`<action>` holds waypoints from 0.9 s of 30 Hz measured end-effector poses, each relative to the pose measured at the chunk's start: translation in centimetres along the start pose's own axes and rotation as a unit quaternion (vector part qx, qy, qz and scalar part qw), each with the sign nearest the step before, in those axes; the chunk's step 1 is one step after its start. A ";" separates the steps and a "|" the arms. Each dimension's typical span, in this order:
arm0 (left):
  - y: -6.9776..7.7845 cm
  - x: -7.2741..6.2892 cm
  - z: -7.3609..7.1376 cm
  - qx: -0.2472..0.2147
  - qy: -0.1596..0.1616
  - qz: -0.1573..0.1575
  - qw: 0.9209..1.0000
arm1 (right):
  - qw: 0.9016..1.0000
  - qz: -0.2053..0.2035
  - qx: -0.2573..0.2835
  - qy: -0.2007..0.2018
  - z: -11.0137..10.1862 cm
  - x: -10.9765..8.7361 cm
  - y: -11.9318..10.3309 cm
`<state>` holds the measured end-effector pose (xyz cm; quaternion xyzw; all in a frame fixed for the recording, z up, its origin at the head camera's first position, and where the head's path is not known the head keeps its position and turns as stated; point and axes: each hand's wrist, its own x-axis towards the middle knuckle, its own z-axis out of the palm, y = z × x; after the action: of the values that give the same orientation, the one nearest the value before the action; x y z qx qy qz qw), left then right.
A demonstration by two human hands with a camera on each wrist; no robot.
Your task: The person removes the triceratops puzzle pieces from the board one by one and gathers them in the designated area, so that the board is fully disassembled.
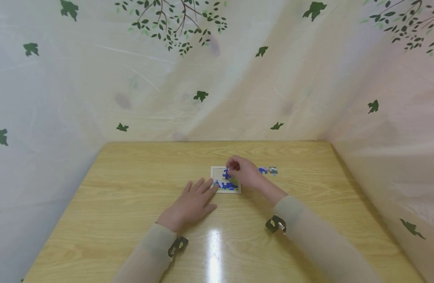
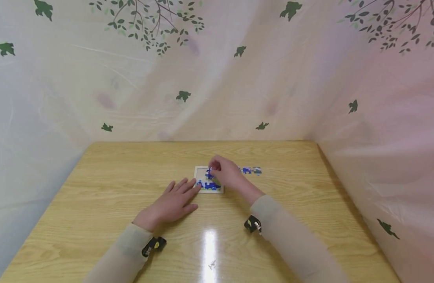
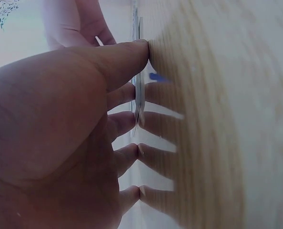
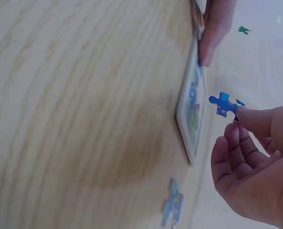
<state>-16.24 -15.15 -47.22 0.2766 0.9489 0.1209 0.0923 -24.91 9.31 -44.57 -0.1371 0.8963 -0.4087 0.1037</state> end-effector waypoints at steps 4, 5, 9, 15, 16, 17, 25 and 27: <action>-0.1 0.1 0.0 -0.005 0.000 0.000 1.000 | 1.000 -0.004 0.000 0.008 -1.1 -0.4 -0.1; -0.1 0.1 0.0 -0.006 -0.002 0.000 1.000 | 1.000 -0.006 -0.001 0.009 -1.4 -0.6 -0.1; 0.0 0.0 -0.1 -0.005 -0.001 0.004 1.000 | 1.000 -0.016 -0.003 0.017 -2.8 -1.4 0.2; -0.1 0.0 -0.2 -0.007 -0.001 0.006 1.000 | 0.999 -0.025 -0.014 0.032 -4.8 -2.2 1.7; 0.0 0.0 -0.3 -0.009 -0.002 0.006 1.000 | 0.999 -0.024 -0.018 0.034 -5.1 -2.3 2.0; 0.0 0.0 -0.3 -0.010 -0.003 0.006 1.000 | 0.999 -0.023 -0.021 0.036 -5.4 -2.4 2.3; 0.0 0.0 -0.3 -0.009 -0.005 0.007 1.000 | 0.998 -0.005 -0.045 0.050 -7.2 -3.8 4.3; 0.0 0.0 -0.3 -0.008 -0.005 0.007 1.000 | 0.998 -0.006 -0.046 0.048 -7.6 -4.0 4.9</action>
<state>-16.32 -15.22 -46.99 0.2831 0.9454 0.1277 0.0984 -24.16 19.11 -43.12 -0.1272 0.9173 -0.3738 0.0513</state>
